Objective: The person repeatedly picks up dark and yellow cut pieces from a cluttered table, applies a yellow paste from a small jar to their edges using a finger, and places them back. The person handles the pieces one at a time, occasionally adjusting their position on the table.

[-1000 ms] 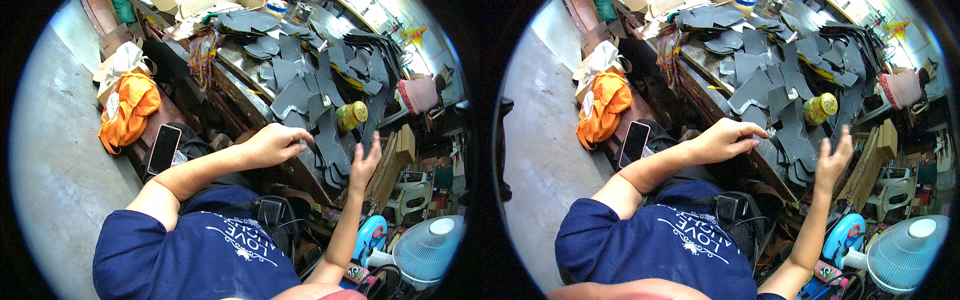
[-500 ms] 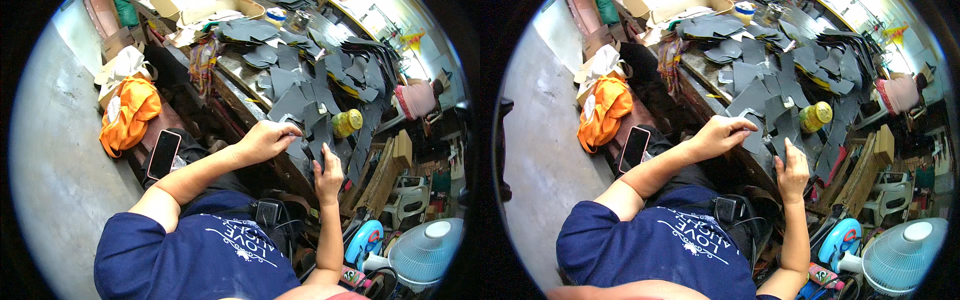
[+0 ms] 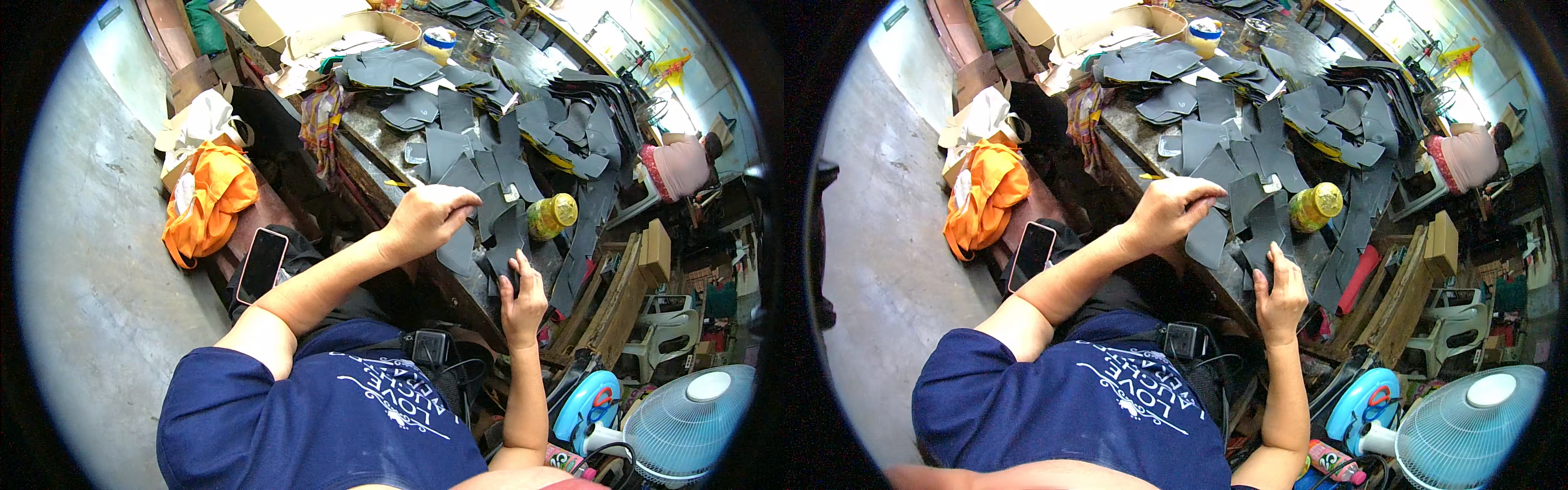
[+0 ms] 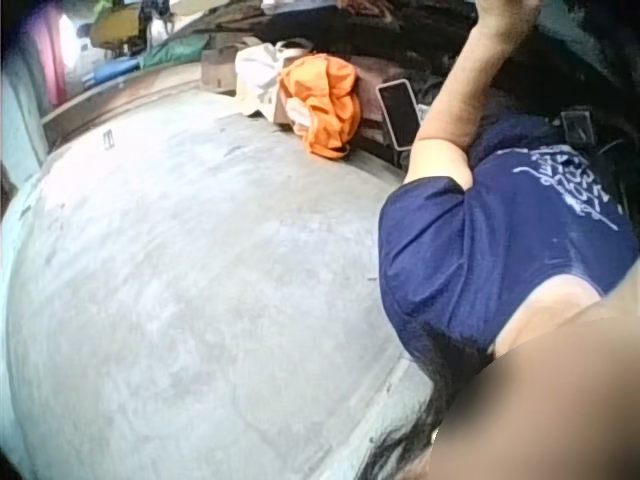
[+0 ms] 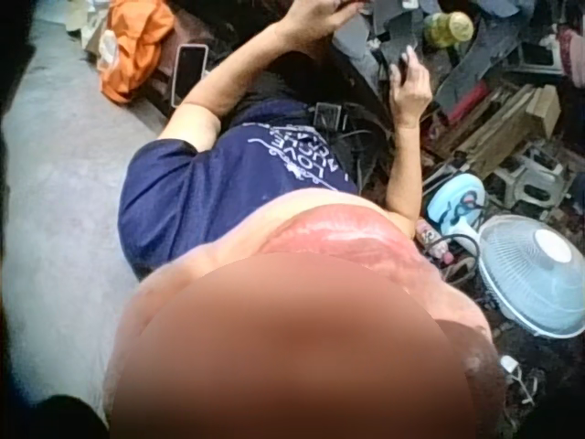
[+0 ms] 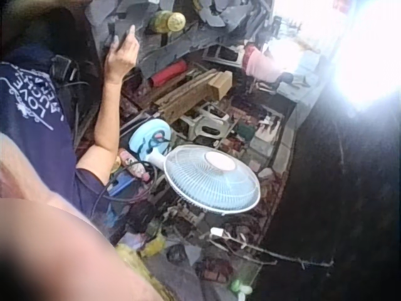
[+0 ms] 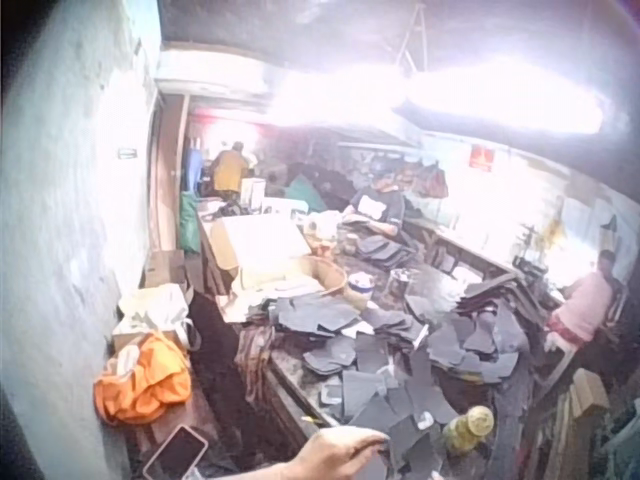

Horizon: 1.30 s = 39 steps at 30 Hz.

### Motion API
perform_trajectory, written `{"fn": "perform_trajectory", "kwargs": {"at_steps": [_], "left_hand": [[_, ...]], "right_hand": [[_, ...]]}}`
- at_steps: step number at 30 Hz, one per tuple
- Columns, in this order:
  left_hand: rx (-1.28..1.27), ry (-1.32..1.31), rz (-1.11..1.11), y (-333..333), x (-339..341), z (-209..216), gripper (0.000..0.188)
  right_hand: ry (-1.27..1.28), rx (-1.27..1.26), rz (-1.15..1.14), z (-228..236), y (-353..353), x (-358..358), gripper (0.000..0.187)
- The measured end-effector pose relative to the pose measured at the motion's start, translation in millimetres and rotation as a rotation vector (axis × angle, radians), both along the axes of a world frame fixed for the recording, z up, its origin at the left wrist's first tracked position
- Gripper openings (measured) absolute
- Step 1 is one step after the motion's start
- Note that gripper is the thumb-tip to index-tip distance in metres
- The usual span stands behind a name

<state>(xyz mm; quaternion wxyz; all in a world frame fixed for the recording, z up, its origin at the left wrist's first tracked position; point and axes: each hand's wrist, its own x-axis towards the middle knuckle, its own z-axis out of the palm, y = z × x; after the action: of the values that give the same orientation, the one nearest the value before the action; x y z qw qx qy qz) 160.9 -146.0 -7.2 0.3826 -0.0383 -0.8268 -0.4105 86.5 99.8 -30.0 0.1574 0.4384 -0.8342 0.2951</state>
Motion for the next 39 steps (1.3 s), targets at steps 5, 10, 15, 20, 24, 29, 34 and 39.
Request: {"fn": "perform_trajectory", "kwargs": {"at_steps": [5,10,15,20,24,29,34,39], "left_hand": [[-0.151,0.139,0.278,-24,-10,-3,0.02],[-0.061,0.237,0.519,-73,-34,-17,0.023],[-0.101,0.195,0.576,-82,-43,-13,0.024],[-0.462,0.205,0.272,-51,-80,21,0.028],[-0.684,0.15,0.052,-17,-153,34,0.052],[-0.88,-0.238,0.079,8,-227,24,0.082],[-1.036,-0.635,-0.136,11,-242,4,0.072],[-1.077,-0.598,-0.132,5,-237,-9,0.069]], "right_hand": [[-0.003,-0.033,-0.006,1,0,-2,0.044],[0.011,-0.031,0.003,1,0,-2,0.045],[0.039,-0.009,0.0,1,0,-1,0.044],[0.028,-0.002,-0.013,1,0,-1,0.044],[0.03,-0.008,-0.019,1,0,-1,0.043],[0.028,-0.021,-0.019,1,0,-2,0.043],[-0.008,-0.036,-0.019,2,0,-4,0.044],[0.0,-0.017,-0.013,3,1,-4,0.042]]}}
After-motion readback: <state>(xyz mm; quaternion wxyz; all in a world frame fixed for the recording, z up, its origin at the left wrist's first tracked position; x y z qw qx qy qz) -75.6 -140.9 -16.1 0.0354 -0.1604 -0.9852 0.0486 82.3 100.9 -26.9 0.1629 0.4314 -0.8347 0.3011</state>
